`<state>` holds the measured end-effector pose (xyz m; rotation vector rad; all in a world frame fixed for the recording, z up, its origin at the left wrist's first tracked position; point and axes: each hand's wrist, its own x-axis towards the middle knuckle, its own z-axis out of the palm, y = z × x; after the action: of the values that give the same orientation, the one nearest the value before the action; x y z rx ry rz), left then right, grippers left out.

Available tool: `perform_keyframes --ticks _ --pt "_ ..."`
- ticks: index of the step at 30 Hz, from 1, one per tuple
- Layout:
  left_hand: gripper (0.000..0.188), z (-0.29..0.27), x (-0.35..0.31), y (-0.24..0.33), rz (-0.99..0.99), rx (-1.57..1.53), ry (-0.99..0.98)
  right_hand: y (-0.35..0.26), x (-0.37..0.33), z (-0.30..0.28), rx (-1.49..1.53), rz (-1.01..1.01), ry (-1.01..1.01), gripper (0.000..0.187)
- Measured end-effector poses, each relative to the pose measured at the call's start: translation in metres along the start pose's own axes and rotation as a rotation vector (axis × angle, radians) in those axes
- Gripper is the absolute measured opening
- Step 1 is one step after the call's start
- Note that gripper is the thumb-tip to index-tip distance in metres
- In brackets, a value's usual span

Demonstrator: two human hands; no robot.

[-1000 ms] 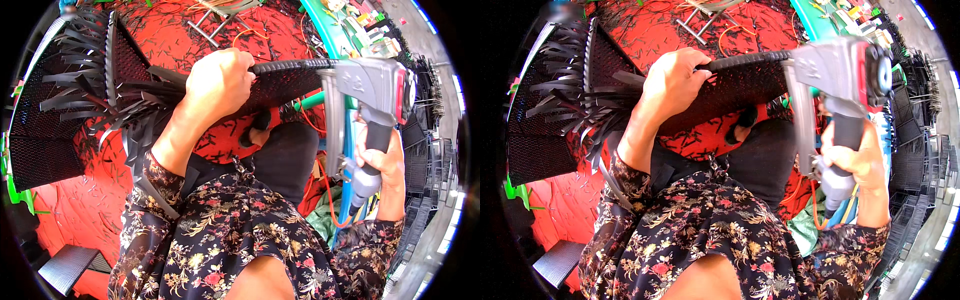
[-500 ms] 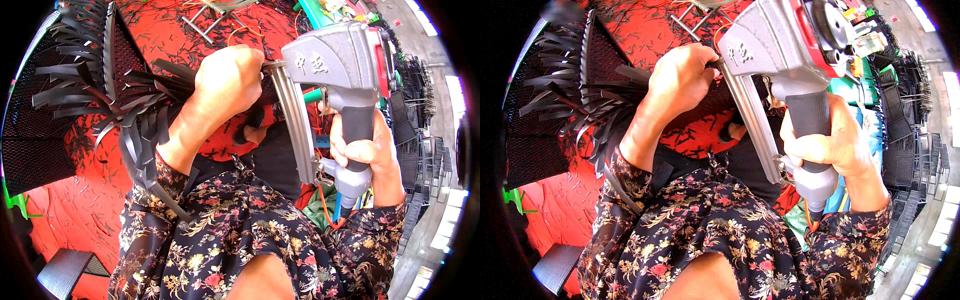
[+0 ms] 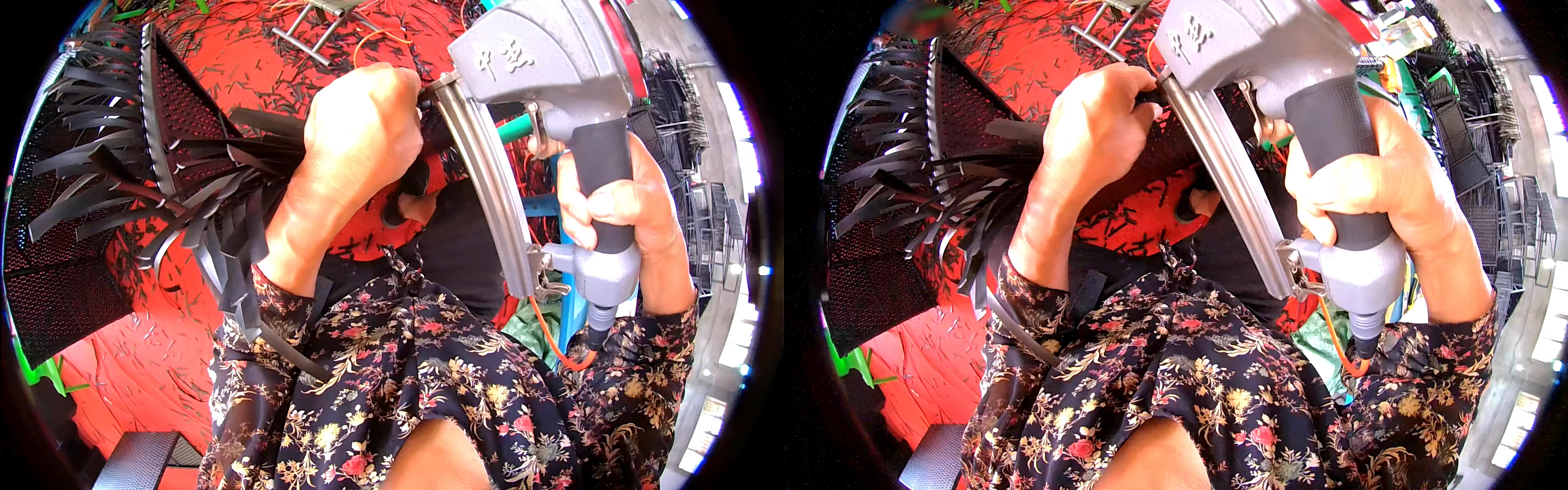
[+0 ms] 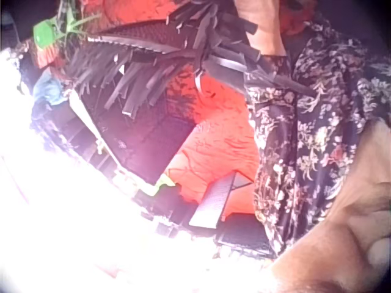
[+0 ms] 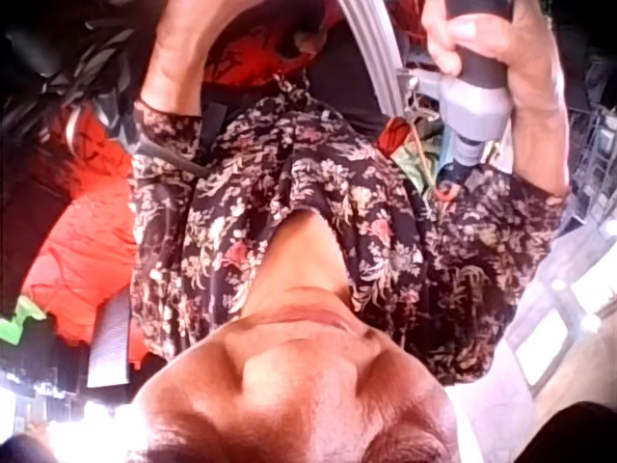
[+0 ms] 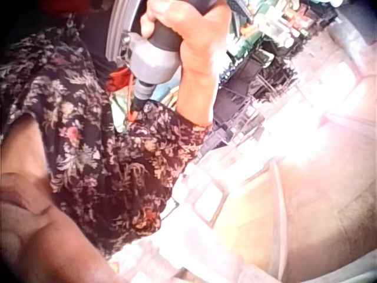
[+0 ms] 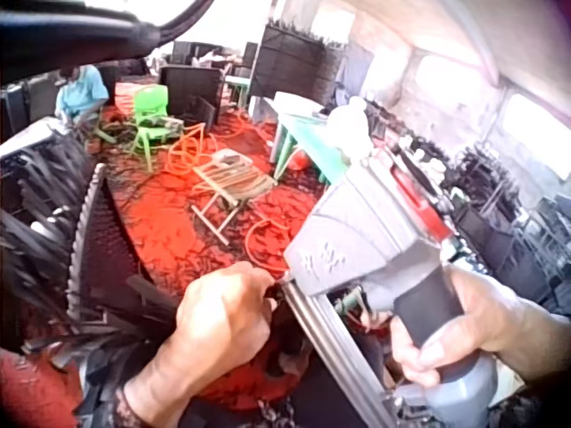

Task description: The person weaves black plastic strips into a chair seat frame using a pneumatic staple gun and pliers. They repeatedly thread the strips through the frame, staple them in place, and trim the excess material.

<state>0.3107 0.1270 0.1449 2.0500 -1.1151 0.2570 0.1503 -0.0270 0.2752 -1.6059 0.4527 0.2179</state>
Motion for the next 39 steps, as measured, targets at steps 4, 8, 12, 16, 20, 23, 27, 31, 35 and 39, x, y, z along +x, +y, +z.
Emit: perform_keyframes --ticks 4,8,12,16,20,23,27,31,35,39 --pt "0.02 0.0 0.0 0.003 0.006 0.007 -0.003 0.003 -0.003 -0.001 -0.029 0.015 -0.008 0.045" --pt "0.004 0.007 -0.002 0.001 0.121 -0.004 0.15 -0.002 -0.005 0.004 -0.048 0.035 0.003 0.04" --pt "0.006 0.008 -0.004 -0.001 0.099 0.008 0.142 0.004 0.002 0.001 -0.077 0.005 -0.052 0.036" --pt "0.009 -0.002 -0.004 -0.005 0.019 0.005 0.046 0.005 0.004 0.003 -0.124 0.022 -0.06 0.053" --pt "0.021 0.002 0.009 -0.006 -0.047 -0.025 -0.08 0.016 0.0 -0.009 -0.012 -0.064 0.006 0.041" --pt "0.024 -0.008 0.003 -0.019 -0.094 -0.013 -0.084 0.016 -0.007 -0.018 -0.025 -0.122 0.074 0.028" --pt "0.022 -0.013 0.004 -0.025 -0.091 -0.006 -0.102 0.047 -0.028 -0.065 0.029 -0.151 0.324 0.029" --pt "0.023 -0.01 0.007 -0.033 -0.028 -0.069 -0.073 0.103 -0.033 -0.145 -0.248 -0.092 0.538 0.024" --pt "0.02 -0.021 0.015 -0.026 -0.138 -0.246 -0.157 0.188 -0.007 -0.229 -0.717 0.281 0.917 0.066" --pt "0.019 -0.024 0.023 -0.039 -0.189 -0.098 -0.194 0.19 -0.002 -0.215 -1.004 0.528 1.028 0.056"
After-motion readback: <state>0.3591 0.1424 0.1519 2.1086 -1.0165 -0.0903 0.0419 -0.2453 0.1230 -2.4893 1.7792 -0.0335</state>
